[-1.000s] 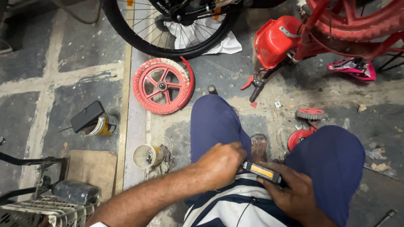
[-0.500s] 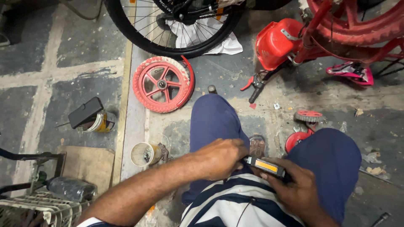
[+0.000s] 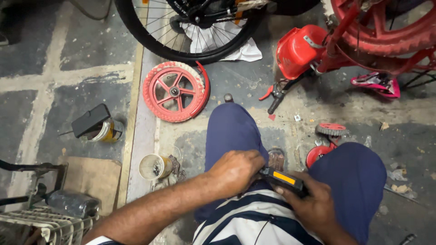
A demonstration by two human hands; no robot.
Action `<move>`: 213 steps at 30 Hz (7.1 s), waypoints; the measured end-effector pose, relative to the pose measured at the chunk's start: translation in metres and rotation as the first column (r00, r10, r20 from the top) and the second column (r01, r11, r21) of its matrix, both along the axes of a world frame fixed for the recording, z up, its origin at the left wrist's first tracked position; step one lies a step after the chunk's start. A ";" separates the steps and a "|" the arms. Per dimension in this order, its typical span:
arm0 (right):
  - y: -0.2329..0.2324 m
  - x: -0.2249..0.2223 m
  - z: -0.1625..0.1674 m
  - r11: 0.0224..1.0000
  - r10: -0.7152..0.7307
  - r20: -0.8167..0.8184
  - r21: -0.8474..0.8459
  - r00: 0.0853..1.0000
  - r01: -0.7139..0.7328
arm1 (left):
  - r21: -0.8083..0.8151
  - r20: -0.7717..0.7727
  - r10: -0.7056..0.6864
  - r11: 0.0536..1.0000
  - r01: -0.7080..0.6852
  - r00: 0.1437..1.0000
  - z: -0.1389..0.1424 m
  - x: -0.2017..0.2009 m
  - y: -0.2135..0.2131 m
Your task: The person sits on the floor and uses a wrench and a screwdriver to disassemble and reassemble a bicycle pedal. They remove the pedal cover, loosen the axle nut, and then reassemble the components.
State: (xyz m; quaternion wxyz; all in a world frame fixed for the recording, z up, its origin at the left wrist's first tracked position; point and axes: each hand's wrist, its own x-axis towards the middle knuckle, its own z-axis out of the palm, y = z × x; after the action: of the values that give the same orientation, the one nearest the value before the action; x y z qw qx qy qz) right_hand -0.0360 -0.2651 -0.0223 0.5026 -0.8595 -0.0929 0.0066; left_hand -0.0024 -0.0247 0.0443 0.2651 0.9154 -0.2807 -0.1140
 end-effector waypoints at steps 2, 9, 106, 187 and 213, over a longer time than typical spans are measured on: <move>-0.006 0.004 0.001 0.993 0.051 -0.034 0.108 0.998 -0.047 | -0.134 -0.006 0.027 0.991 -0.028 1.000 0.003 0.000 0.002; -0.011 0.006 0.014 0.990 0.104 0.012 0.093 0.994 -0.105 | -0.074 -0.227 0.085 0.992 -0.104 0.970 0.012 0.001 0.004; -0.009 -0.013 0.014 0.997 0.078 0.198 0.004 0.977 -0.080 | -0.094 -0.172 -0.067 0.994 0.051 0.983 0.019 0.006 -0.014; -0.113 -0.029 -0.050 0.760 -0.488 -0.378 0.259 0.786 0.596 | -0.565 -0.822 -0.428 0.694 -0.446 0.375 -0.155 0.042 -0.152; -0.111 -0.019 -0.028 0.802 -0.517 -0.362 0.113 0.776 0.587 | -0.546 -0.833 -0.397 0.701 -0.459 0.385 -0.165 0.047 -0.143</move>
State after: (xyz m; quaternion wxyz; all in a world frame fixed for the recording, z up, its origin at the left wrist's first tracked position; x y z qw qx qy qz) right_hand -0.0552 -0.3762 -0.0501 0.5819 -0.7752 0.2453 -0.0161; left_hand 0.0449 -0.1680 -0.1202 0.7070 0.5151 -0.0848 -0.4771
